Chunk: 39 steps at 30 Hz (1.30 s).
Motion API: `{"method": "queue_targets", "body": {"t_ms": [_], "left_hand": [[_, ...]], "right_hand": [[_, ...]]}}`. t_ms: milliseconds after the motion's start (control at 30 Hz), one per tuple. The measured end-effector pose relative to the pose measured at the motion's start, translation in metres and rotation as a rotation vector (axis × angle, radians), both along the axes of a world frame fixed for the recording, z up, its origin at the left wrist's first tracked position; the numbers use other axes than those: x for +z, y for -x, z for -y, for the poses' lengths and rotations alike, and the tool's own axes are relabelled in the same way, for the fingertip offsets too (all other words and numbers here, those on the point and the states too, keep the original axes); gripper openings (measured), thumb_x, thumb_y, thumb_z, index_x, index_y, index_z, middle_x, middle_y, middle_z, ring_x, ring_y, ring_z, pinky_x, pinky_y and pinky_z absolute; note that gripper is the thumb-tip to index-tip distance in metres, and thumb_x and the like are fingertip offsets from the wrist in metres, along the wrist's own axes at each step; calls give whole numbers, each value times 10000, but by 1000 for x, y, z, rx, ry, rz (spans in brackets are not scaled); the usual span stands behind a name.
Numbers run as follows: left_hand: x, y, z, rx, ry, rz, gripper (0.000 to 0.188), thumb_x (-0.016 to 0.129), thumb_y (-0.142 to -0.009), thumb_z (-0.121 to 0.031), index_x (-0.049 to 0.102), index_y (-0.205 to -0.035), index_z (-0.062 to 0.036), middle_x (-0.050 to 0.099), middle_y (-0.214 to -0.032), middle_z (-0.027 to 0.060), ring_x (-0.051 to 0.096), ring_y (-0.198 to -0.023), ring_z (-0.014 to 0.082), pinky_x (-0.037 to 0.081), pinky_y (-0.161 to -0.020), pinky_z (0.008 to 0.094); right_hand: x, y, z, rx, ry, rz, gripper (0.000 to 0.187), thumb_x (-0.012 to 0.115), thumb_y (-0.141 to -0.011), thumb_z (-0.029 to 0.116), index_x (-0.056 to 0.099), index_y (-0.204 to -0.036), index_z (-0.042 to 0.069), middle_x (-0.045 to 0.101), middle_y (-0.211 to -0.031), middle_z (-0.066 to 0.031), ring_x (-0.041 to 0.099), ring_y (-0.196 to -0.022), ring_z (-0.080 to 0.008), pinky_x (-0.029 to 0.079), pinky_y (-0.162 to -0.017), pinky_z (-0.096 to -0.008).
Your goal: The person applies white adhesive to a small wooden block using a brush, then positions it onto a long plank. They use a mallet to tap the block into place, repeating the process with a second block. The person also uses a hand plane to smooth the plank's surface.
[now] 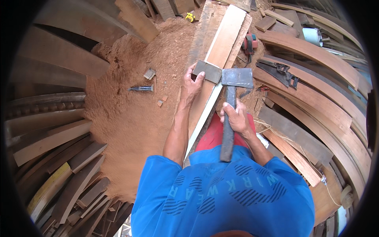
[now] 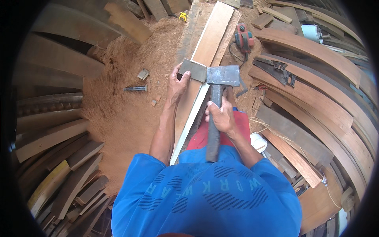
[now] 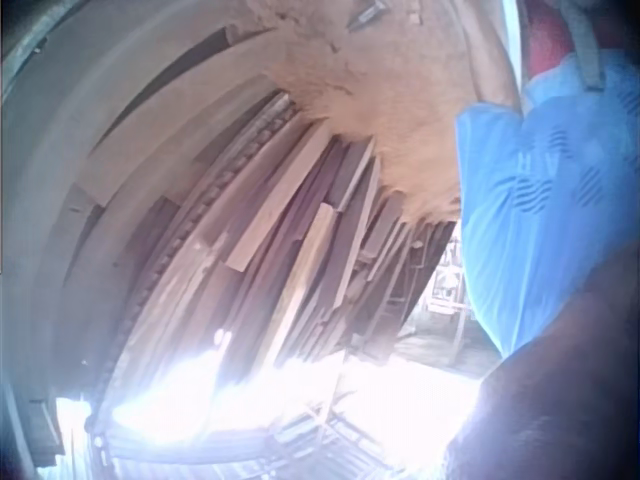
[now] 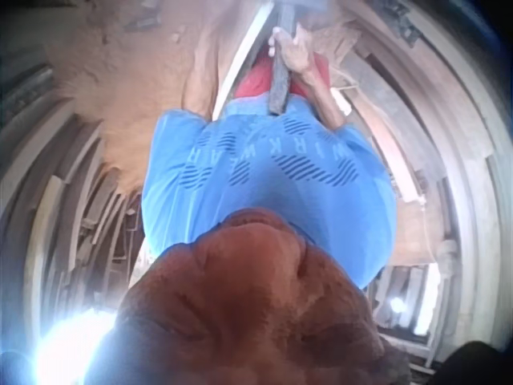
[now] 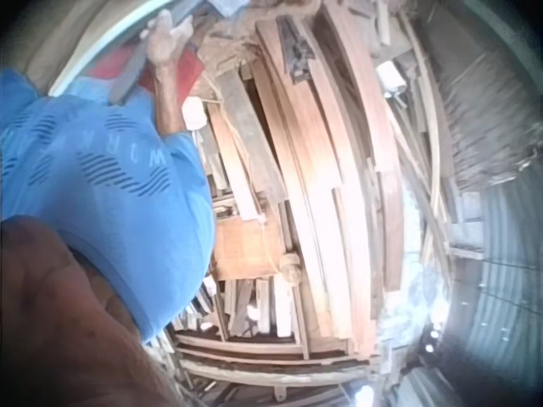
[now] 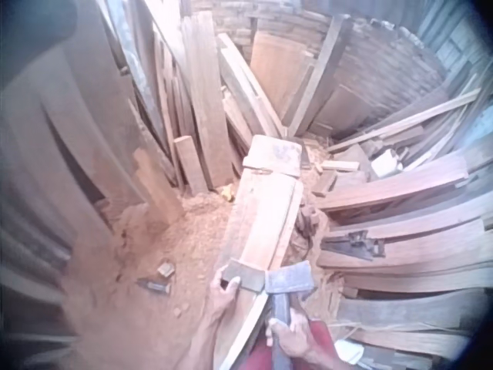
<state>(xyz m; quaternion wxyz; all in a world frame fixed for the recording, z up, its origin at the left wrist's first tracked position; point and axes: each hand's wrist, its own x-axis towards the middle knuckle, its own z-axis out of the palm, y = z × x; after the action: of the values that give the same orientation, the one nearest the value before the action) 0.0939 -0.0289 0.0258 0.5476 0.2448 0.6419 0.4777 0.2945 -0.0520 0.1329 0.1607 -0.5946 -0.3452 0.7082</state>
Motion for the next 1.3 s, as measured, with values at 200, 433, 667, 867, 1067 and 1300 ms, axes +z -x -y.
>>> {"method": "queue_targets", "body": {"t_ms": [200,433,667,867,1067,1300], "left_hand": [[-23,9,17,148,-33,253,523,493,-1072,-229,442,-1503,63,584,-1433,166,545,-1314,203,401,-1132,323],[-23,8,10,40,-96,6,420,444,-1086,-167,543,-1432,49,623,-1402,165,563,-1306,212,401,-1129,319],[-22,0,21,92,-73,68,408,448,-1085,-165,563,-1425,27,640,-1378,168,570,-1303,217,406,-1127,332],[-45,0,18,71,-114,50,408,451,-1083,-165,563,-1427,23,638,-1383,159,571,-1309,224,411,-1126,339],[-51,-1,17,183,-106,81,529,551,-1044,-190,439,-1495,63,659,-1311,166,610,-1239,216,436,-1097,340],[-4,-9,5,19,146,-322,790,823,-832,-259,448,-1452,57,686,-1173,210,684,-1073,267,542,-933,376]], "right_hand": [[21,4,-37,393,-764,264,406,668,-942,112,488,-1285,-11,675,-966,-242,685,-848,-476,560,-711,-489],[-27,11,-77,897,-642,658,323,651,-918,99,468,-1153,-26,684,-859,-294,679,-812,-497,545,-730,-561],[-5,8,-52,652,-847,395,280,648,-933,129,527,-1128,-31,667,-792,-269,686,-771,-483,536,-690,-555],[-25,14,-71,916,-650,657,296,636,-909,117,483,-1096,-54,669,-814,-330,679,-802,-513,530,-717,-582],[-14,2,-90,820,-581,407,329,633,-919,204,565,-1120,-47,666,-853,-287,682,-808,-460,520,-770,-529],[-4,-25,-96,534,-421,324,325,635,-958,239,609,-1104,-50,674,-802,-185,686,-764,-317,530,-734,-414]]}}
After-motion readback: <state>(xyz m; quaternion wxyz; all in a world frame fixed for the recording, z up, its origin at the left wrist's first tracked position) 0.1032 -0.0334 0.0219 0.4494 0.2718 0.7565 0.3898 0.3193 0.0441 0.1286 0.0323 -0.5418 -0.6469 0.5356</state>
